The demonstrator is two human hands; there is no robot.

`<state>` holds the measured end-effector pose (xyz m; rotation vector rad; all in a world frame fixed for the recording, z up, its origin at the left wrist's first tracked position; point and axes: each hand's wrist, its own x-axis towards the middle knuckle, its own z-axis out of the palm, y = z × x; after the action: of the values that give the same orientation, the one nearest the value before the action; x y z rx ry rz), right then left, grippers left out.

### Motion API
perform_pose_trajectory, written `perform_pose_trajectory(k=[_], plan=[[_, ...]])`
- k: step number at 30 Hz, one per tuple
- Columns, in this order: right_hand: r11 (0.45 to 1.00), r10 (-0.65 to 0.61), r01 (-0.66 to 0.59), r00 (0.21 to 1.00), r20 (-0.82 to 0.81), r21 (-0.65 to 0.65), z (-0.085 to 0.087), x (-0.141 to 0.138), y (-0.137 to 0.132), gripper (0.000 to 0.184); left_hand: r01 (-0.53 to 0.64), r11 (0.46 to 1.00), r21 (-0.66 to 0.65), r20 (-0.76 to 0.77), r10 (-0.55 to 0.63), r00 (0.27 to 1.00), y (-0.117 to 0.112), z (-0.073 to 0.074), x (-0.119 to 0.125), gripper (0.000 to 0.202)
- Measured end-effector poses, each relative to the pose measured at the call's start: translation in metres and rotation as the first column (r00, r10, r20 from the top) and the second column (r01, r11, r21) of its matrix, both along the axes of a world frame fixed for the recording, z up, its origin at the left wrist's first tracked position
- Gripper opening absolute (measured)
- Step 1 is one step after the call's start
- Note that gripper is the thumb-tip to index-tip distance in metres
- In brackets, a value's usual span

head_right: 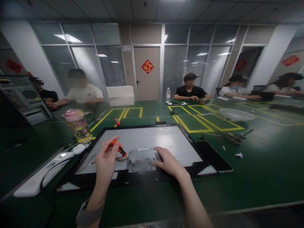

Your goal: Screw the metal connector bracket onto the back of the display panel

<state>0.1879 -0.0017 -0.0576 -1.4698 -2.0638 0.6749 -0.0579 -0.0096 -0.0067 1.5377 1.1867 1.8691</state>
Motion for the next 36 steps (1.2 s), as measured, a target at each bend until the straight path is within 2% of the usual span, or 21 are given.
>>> perform_pose_trajectory(k=[8,17,22,29,34,36], plan=[[1.000,0.019,-0.019,1.000,-0.004,-0.009,0.005,0.001,0.003,0.065,0.036,0.996,-0.086,0.078,-0.029,0.997,0.001,-0.001,-0.001,0.040],[0.994,0.109,-0.104,0.986,0.123,-0.041,0.027,0.007,0.018,0.066,0.026,0.999,-0.047,0.045,-0.024,0.999,0.002,-0.003,0.001,0.035],[0.988,0.157,-0.156,0.985,0.068,-0.010,0.019,0.013,0.027,0.071,0.021,0.998,-0.061,0.077,-0.016,0.997,0.002,-0.004,0.000,0.036],[0.987,0.162,-0.162,0.987,-0.006,-0.010,0.010,0.013,0.021,0.071,-0.019,1.000,-0.005,0.042,0.019,0.999,0.002,-0.002,0.000,0.031],[0.986,0.161,-0.161,0.987,-0.019,-0.033,0.011,0.012,0.019,0.072,0.114,0.992,-0.059,0.155,-0.103,0.982,0.002,-0.003,-0.002,0.037],[0.986,0.158,-0.159,0.987,-0.026,-0.042,0.010,0.012,0.019,0.074,0.135,0.989,-0.052,0.157,-0.126,0.980,0.001,-0.003,-0.001,0.037]])
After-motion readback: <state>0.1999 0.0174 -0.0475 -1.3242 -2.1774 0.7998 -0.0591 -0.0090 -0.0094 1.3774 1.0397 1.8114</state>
